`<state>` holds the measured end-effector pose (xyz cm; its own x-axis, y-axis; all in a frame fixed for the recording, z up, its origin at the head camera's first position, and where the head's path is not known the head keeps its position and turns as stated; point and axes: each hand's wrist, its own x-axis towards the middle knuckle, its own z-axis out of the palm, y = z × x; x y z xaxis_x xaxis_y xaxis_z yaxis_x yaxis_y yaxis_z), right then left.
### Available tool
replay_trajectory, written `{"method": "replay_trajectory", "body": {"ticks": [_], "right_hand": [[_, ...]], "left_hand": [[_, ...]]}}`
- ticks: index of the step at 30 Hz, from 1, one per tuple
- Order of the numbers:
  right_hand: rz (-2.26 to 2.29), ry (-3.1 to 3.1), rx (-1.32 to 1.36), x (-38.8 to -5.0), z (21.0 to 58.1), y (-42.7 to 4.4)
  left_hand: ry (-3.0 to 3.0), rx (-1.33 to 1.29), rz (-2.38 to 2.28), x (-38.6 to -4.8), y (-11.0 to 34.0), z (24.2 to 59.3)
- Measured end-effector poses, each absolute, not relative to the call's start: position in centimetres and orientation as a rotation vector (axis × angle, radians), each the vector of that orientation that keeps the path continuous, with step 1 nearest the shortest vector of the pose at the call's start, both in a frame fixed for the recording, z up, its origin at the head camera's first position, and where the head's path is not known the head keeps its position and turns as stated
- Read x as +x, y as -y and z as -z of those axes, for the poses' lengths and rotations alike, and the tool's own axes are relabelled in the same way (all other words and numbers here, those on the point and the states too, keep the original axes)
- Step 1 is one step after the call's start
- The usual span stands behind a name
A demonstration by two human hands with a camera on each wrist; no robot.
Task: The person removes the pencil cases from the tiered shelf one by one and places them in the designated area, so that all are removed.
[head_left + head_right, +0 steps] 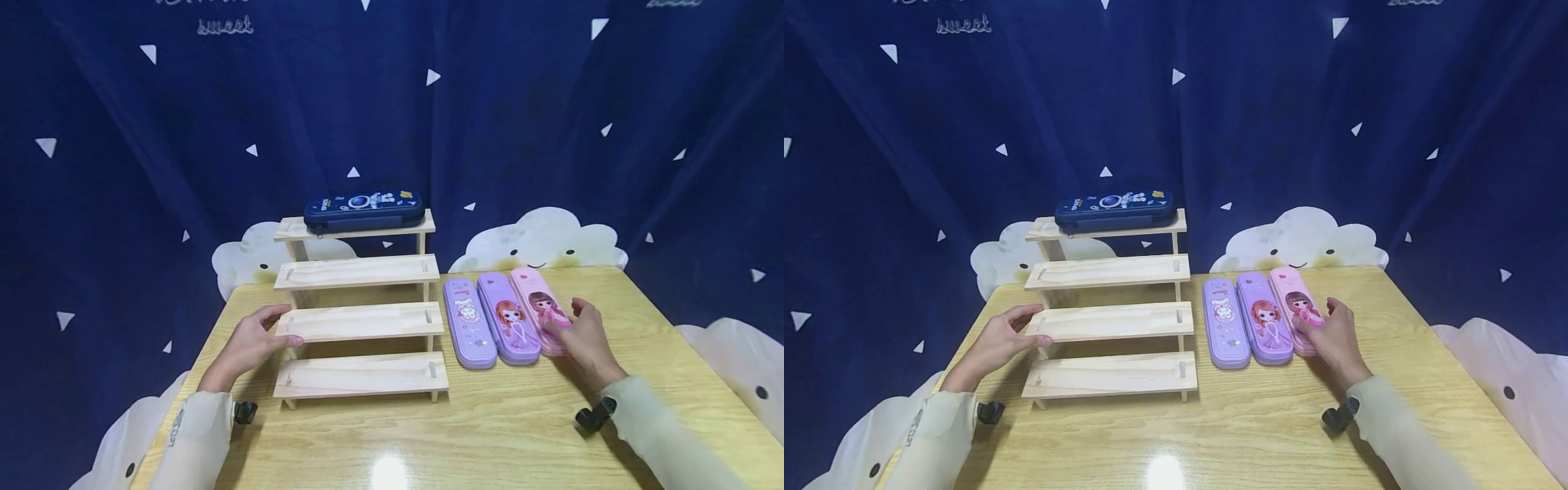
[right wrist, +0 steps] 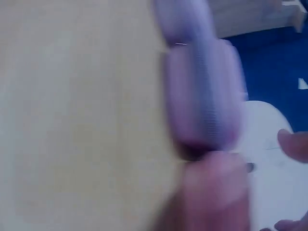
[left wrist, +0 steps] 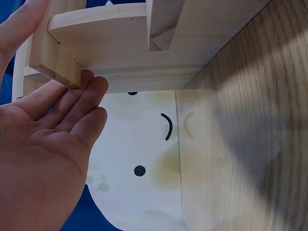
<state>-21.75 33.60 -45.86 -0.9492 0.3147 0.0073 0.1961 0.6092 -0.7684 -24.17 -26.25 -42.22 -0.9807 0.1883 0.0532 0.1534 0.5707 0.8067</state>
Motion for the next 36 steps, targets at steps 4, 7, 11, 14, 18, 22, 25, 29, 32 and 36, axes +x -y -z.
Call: {"method": "replay_trajectory", "body": {"ticks": [4, 7, 11, 14, 18, 22, 25, 29, 32, 36], "right_hand": [[-1.347, 2.539, -0.320, -22.7, 42.5, -33.9], [-1.415, 2.409, -0.231, -23.7, 39.3, -33.9], [-1.477, 2.266, -0.100, -24.9, 35.0, -33.7], [-1.538, 2.161, 0.031, -25.7, 32.1, -33.1], [-1.584, 2.090, 0.223, -26.8, 28.6, -31.7], [-1.610, 2.082, 0.371, -27.9, 25.8, -29.5], [-1.637, 2.083, 0.457, -28.9, 24.0, -27.5], [-1.714, 2.054, 0.587, -30.1, 22.6, -25.0], [-1.771, 2.049, 0.672, -31.0, 22.1, -23.5], [-1.782, 2.115, 0.740, -32.0, 21.7, -21.7]], "left_hand": [[-2.745, 0.307, -1.407, -24.2, 26.3, 42.3], [-2.749, 0.304, -1.413, -24.2, 26.3, 42.4], [-2.743, 0.311, -1.439, -24.2, 26.2, 42.3], [-2.731, 0.319, -1.460, -24.2, 26.1, 42.1], [-2.730, 0.312, -1.468, -24.1, 26.1, 42.0], [-2.734, 0.305, -1.463, -24.1, 26.1, 42.0], [-2.736, 0.306, -1.469, -24.3, 26.2, 42.2], [-2.743, 0.309, -1.475, -24.3, 26.2, 42.4], [-2.747, 0.308, -1.472, -24.3, 26.2, 42.5], [-2.751, 0.308, -1.464, -24.3, 26.1, 42.4]]}}
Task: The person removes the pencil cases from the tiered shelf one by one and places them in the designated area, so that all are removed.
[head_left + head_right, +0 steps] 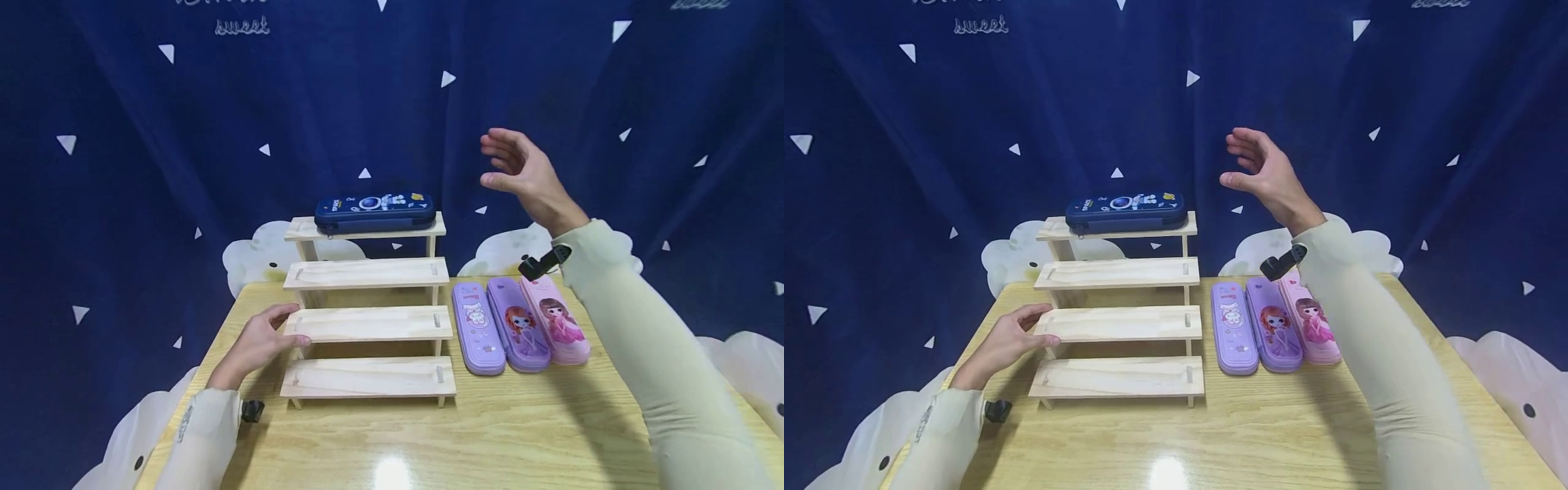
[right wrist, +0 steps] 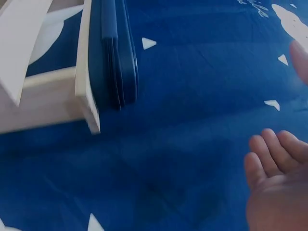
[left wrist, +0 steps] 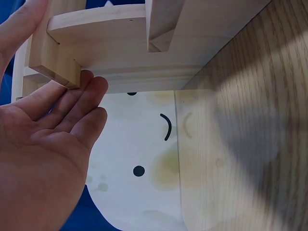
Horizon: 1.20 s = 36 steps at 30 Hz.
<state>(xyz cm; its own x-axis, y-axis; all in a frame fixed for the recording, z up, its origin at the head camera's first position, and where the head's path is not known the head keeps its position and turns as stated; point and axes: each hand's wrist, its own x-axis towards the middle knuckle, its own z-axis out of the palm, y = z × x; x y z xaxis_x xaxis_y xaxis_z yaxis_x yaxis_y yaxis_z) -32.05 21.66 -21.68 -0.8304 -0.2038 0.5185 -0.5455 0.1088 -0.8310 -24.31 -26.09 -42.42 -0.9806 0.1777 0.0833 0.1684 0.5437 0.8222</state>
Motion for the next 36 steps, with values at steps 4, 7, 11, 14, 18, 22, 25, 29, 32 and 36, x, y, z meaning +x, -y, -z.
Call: {"method": "replay_trajectory", "body": {"ticks": [4, 7, 11, 14, 18, 22, 25, 29, 32, 36], "right_hand": [[-1.789, 2.180, 0.782, -33.1, 21.6, -20.1], [-1.757, 2.272, 0.793, -34.0, 21.7, -19.1], [-1.704, 2.431, 0.797, -35.2, 22.4, -17.6], [-1.684, 2.526, 0.780, -36.2, 23.4, -16.5], [-1.644, 2.626, 0.730, -37.3, 24.8, -15.2], [-1.574, 2.707, 0.699, -38.2, 25.8, -14.1], [-1.551, 2.745, 0.691, -38.6, 26.2, -13.5], [-1.520, 2.818, 0.675, -39.0, 26.6, -12.9], [-1.506, 2.850, 0.673, -39.1, 26.8, -12.6], [-1.510, 2.852, 0.673, -39.2, 27.2, -12.2]], "left_hand": [[-2.743, 0.318, -1.471, -24.5, 25.8, 42.2], [-2.727, 0.329, -1.484, -24.7, 25.7, 42.2], [-2.725, 0.333, -1.485, -24.7, 25.8, 42.1], [-2.733, 0.324, -1.479, -24.6, 25.9, 42.1], [-2.735, 0.304, -1.470, -24.4, 26.0, 42.1], [-2.739, 0.287, -1.462, -24.1, 26.1, 42.1], [-2.738, 0.283, -1.459, -24.0, 26.1, 42.2], [-2.734, 0.281, -1.464, -24.0, 26.1, 42.2], [-2.742, 0.287, -1.458, -24.1, 26.1, 42.1], [-2.745, 0.289, -1.460, -24.1, 26.1, 42.2]]}}
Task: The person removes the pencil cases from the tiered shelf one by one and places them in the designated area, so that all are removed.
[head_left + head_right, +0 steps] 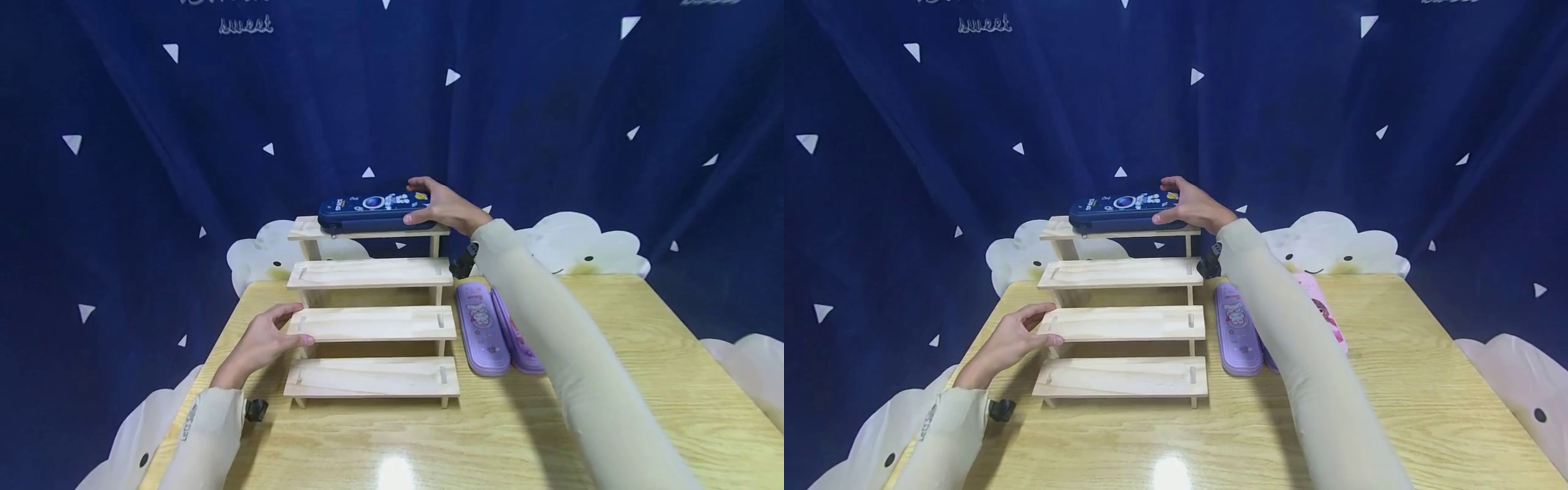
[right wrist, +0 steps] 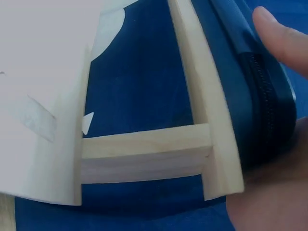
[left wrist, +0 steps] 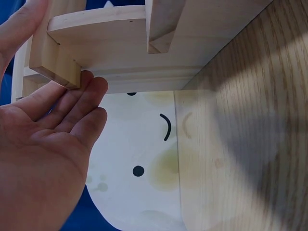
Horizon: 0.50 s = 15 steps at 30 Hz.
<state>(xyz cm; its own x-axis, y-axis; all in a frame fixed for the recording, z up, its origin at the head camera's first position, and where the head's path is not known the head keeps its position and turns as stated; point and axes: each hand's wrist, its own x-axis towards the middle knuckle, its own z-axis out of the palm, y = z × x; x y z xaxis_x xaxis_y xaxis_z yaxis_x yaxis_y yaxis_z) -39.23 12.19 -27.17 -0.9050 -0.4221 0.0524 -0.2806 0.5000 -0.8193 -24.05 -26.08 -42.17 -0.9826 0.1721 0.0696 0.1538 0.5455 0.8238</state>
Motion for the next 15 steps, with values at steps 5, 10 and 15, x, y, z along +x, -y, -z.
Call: {"method": "replay_trajectory", "body": {"ticks": [5, 10, 15], "right_hand": [[1.398, -2.592, -0.586, -39.0, 27.3, -12.1], [1.403, -2.588, -0.584, -38.7, 27.4, -12.2], [1.384, -2.626, -0.579, -38.1, 27.4, -12.5]], "left_hand": [[-2.739, 0.294, -1.474, -24.1, 25.9, 42.1], [-2.729, 0.290, -1.480, -23.9, 25.9, 42.1], [-2.729, 0.285, -1.477, -24.0, 26.0, 42.2]]}}
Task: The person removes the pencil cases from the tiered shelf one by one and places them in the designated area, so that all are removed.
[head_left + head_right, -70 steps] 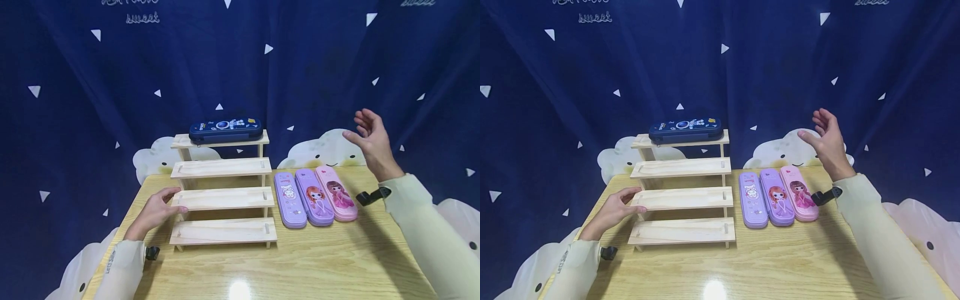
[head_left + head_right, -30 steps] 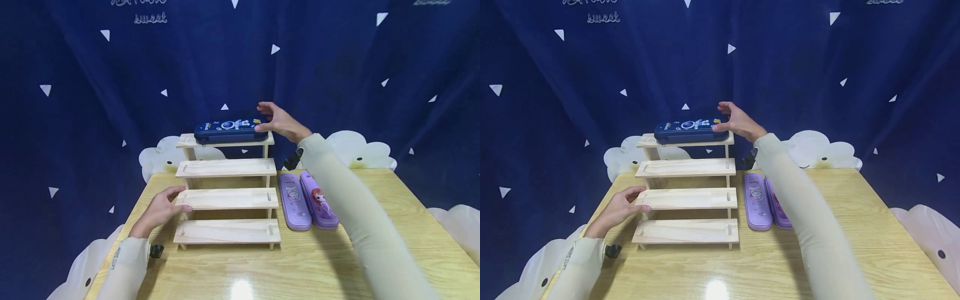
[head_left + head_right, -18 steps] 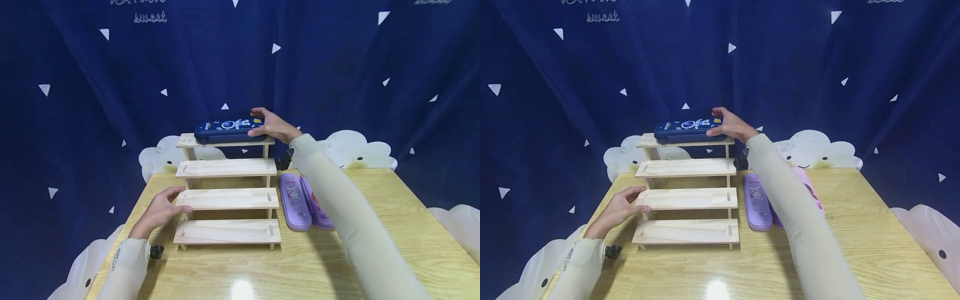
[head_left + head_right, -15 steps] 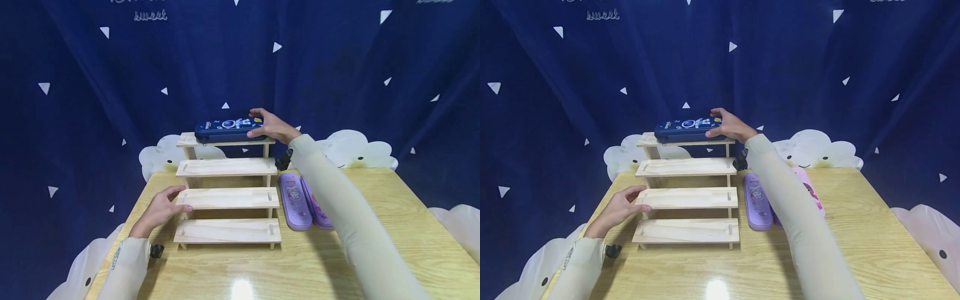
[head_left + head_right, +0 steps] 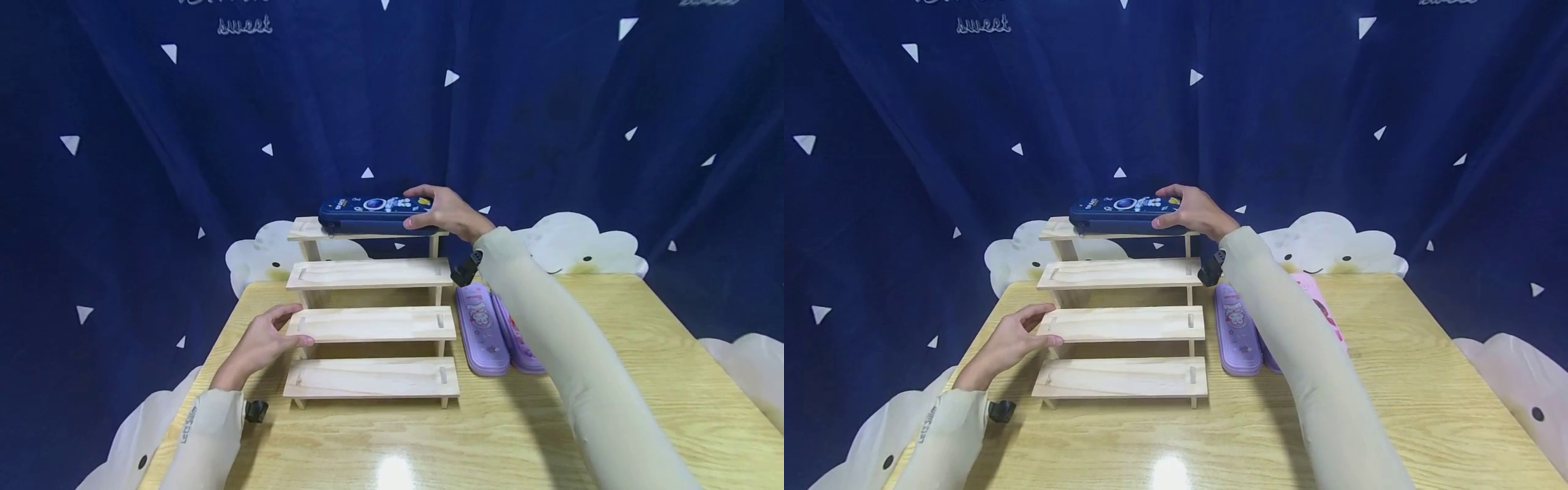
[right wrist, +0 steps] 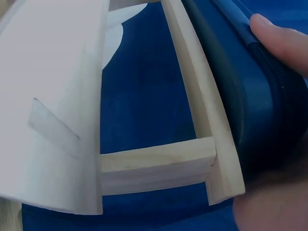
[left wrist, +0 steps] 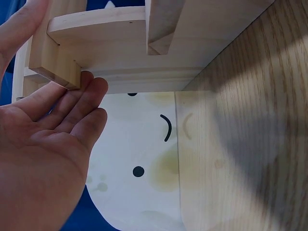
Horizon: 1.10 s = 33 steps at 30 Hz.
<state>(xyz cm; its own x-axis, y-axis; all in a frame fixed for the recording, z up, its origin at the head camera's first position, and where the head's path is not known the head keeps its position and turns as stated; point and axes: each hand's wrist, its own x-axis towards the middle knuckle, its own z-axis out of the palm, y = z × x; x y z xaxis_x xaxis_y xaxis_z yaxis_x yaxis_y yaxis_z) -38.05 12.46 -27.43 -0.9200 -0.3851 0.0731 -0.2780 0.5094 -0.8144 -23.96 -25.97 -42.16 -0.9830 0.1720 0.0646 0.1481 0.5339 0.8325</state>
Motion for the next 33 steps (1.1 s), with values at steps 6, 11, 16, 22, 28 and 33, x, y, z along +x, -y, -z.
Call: {"method": "replay_trajectory", "body": {"ticks": [6, 11, 16, 22, 28, 33], "right_hand": [[1.492, -2.588, -0.582, -37.2, 27.8, -12.8], [1.535, -2.606, -0.588, -36.3, 28.0, -13.3], [1.592, -2.636, -0.601, -34.7, 27.2, -14.8], [1.642, -2.673, -0.591, -32.5, 25.6, -17.7], [1.666, -2.737, -0.586, -30.2, 24.7, -21.0], [1.692, -2.777, -0.536, -28.9, 24.8, -23.4]], "left_hand": [[-2.748, 0.281, -1.451, -24.0, 26.0, 42.4], [-2.748, 0.260, -1.435, -23.9, 26.0, 42.7], [-2.760, 0.289, -1.434, -24.0, 26.0, 42.5], [-2.748, 0.272, -1.446, -24.1, 26.0, 42.0], [-2.741, 0.271, -1.450, -24.1, 26.0, 41.9], [-2.744, 0.275, -1.448, -24.1, 26.0, 42.2]]}}
